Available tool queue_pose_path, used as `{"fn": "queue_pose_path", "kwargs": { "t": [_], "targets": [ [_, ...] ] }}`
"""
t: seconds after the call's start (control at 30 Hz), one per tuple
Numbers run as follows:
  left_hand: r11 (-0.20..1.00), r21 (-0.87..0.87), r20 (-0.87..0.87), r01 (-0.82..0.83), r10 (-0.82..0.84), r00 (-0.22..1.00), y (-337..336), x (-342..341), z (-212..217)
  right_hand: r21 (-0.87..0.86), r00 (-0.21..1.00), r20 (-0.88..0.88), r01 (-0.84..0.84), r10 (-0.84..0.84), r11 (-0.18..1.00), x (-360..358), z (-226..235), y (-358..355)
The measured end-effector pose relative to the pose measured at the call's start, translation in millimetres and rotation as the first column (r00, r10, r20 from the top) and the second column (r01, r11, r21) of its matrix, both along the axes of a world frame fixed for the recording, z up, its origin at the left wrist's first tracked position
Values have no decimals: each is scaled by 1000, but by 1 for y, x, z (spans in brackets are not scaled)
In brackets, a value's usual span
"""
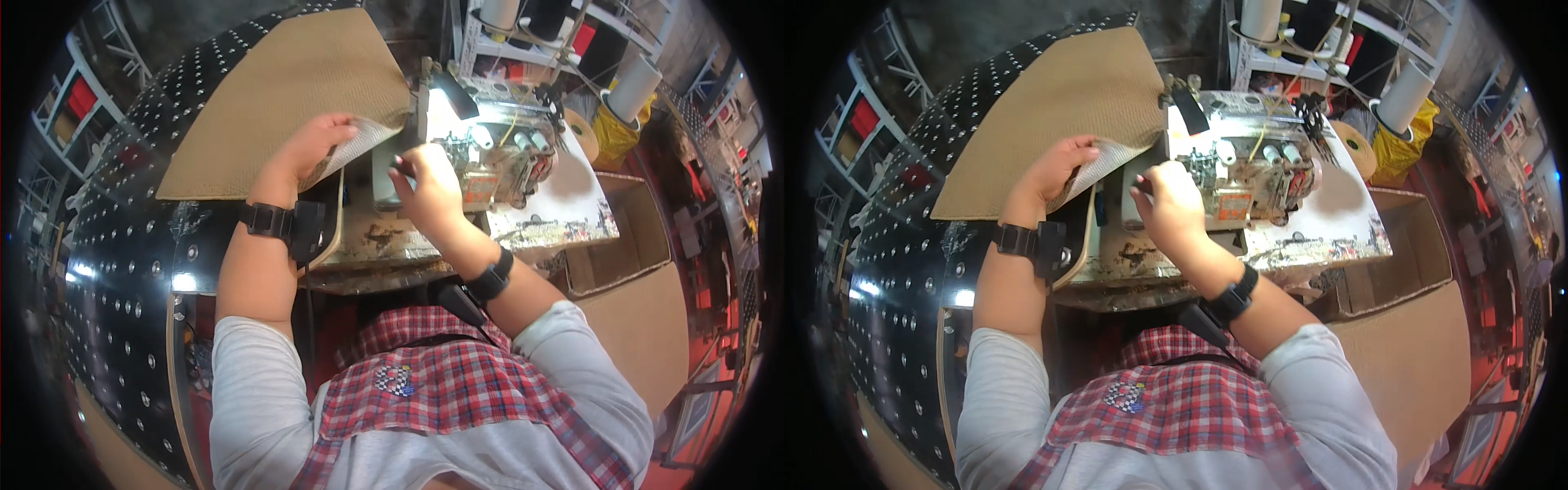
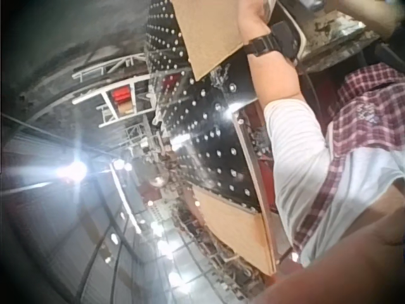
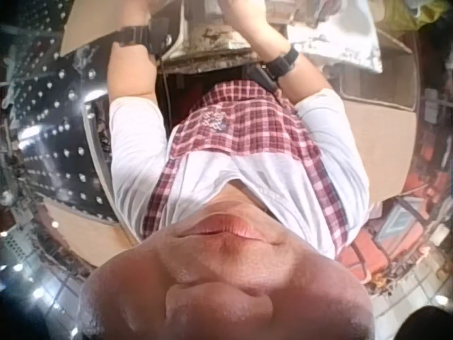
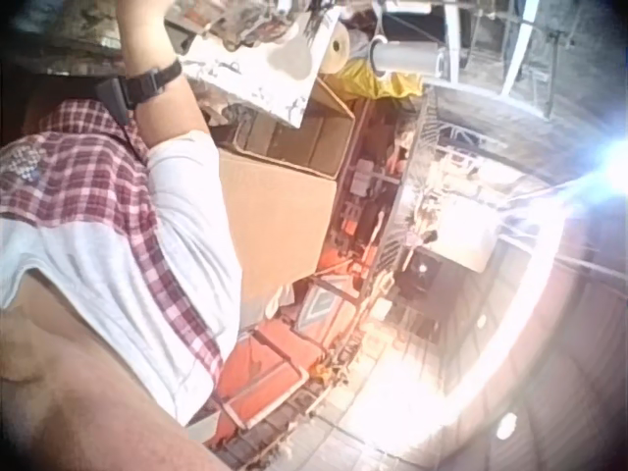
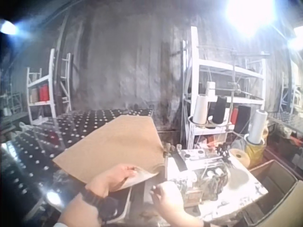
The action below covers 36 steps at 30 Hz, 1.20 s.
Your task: Sewing two textured mat materials together using an industrial sewing machine.
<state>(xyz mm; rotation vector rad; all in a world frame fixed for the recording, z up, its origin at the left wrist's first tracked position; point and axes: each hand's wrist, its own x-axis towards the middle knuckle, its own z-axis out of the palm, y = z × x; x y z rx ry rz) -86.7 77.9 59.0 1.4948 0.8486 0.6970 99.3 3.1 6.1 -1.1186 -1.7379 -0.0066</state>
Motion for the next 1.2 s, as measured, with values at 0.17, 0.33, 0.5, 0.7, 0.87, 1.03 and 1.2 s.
{"fn": "queue_pose_path", "kwargs": {
  "t": [0.17, 0.33, 0.5, 0.7, 0.87, 1.03, 1.2],
  "targets": [
    [615, -451, 549, -647, 762, 343, 33, -120, -28, -194, 997, 43, -56, 66, 979, -7, 3, -43],
    [286, -208, 375, -936, 907, 194, -78, -157, -36, -383, 993, -13, -115, 120, 917, -2, 7, -37],
    [628, -658, 703, -415, 710, -40, -246, -68, -22, -534, 949, -286, -275, 135, 799, -29, 36, -11],
    [947, -69, 566, -315, 297, 769, -276, -127, -20, -593, 886, -452, -382, 100, 709, -64, 31, 72],
    [385, 840, -520, -382, 771, -368, -245, -323, -45, -611, 983, 64, -96, 170, 786, -85, 28, 80],
    [480, 608, -687, -633, 717, -116, -234, -370, -22, -583, 929, 341, 90, 143, 808, -95, 45, 78],
    [793, -27, -311, -609, 572, 759, -251, -260, 69, -370, 841, 533, 131, 95, 920, -93, 71, 81]
  ]
}}
